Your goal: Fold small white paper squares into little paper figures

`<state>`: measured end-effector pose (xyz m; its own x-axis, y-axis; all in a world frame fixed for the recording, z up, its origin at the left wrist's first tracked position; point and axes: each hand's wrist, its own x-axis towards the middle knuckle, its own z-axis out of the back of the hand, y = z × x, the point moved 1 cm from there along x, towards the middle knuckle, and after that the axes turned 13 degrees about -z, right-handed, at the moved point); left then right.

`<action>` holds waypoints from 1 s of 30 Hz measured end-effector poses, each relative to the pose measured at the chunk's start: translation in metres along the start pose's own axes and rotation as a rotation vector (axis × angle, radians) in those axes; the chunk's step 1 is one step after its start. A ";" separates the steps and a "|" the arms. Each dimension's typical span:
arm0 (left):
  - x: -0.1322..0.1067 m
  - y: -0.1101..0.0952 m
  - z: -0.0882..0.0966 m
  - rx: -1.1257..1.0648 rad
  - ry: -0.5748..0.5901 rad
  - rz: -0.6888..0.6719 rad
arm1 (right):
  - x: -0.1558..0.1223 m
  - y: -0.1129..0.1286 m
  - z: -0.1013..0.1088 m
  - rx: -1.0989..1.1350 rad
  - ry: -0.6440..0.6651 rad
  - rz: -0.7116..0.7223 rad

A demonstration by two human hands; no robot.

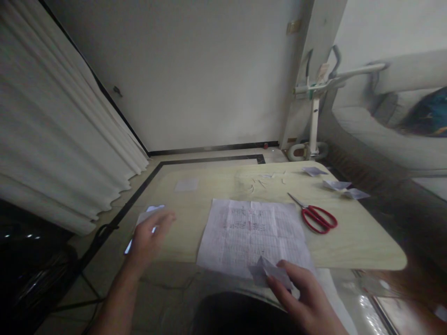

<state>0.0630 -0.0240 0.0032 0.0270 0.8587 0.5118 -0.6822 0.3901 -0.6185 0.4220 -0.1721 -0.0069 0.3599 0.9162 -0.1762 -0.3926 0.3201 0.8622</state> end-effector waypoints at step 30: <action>0.007 0.131 0.092 0.076 0.213 0.422 | -0.008 0.006 0.005 0.166 0.075 -0.080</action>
<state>-0.0940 0.0023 -0.0195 -0.1203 0.9889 0.0868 -0.7173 -0.0261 -0.6963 0.4212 -0.1787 0.0024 0.3176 0.9069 -0.2769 -0.2184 0.3541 0.9093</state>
